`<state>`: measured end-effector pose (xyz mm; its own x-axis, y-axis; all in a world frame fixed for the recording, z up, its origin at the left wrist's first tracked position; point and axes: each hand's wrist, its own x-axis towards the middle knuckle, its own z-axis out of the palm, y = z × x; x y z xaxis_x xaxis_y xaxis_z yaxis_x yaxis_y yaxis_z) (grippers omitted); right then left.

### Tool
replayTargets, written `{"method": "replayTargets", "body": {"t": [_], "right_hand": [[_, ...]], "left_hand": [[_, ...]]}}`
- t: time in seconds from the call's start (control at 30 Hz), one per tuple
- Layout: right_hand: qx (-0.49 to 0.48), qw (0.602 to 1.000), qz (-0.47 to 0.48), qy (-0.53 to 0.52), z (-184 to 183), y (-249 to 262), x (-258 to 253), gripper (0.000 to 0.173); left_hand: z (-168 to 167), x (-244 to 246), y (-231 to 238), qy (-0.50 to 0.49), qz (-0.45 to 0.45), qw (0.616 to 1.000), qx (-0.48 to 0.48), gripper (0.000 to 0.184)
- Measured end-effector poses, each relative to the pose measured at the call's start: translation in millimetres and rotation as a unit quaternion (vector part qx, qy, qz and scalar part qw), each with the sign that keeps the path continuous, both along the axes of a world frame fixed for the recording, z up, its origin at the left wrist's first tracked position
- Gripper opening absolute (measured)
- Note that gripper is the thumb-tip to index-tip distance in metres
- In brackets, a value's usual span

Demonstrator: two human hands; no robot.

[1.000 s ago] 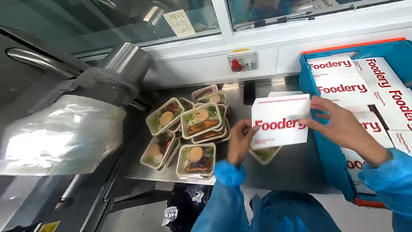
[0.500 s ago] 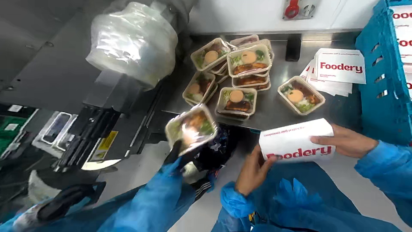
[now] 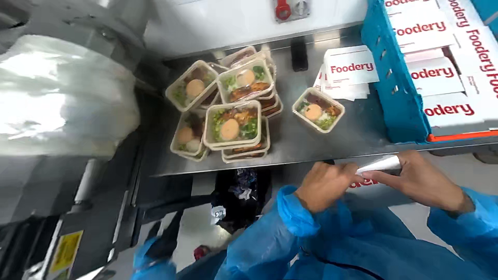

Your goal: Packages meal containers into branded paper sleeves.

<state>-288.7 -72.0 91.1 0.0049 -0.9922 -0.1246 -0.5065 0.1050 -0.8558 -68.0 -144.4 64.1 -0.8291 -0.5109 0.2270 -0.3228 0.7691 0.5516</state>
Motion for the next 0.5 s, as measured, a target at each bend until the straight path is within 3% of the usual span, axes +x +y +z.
{"method": "replayTargets", "body": {"t": [0.1, 0.17, 0.23, 0.3, 0.37, 0.43, 0.5], "right_hand": [[0.087, 0.987, -0.092, -0.103, -26, 8, -32, 0.019], [0.166, 0.964, -0.114, -0.174, -52, 16, -41, 0.045], [0.177, 0.923, -0.212, -0.269, -79, 14, -30, 0.044], [0.167, 0.849, -0.369, -0.34, -109, 2, -27, 0.028], [0.189, 0.78, -0.451, -0.391, -138, -9, -30, 0.03], [0.201, 0.732, -0.47, -0.45, -163, -19, -33, 0.033], [0.185, 0.71, -0.457, -0.504, -182, -33, -37, 0.034]], "left_hand": [[-2, -29, -40, -0.017, -0.031, 0.99, -0.138, 0.038], [-10, -60, -69, -0.069, -0.077, 0.983, -0.152, 0.044], [-24, -94, -110, -0.194, -0.096, 0.975, -0.048, 0.054], [-50, -104, -178, -0.273, 0.057, 0.958, 0.06, 0.058], [-77, -84, -247, -0.305, 0.235, 0.91, 0.153, 0.072], [-112, -57, -282, -0.288, 0.262, 0.881, 0.268, 0.073], [-135, -32, -279, -0.188, 0.222, 0.885, 0.364, 0.05]]}}
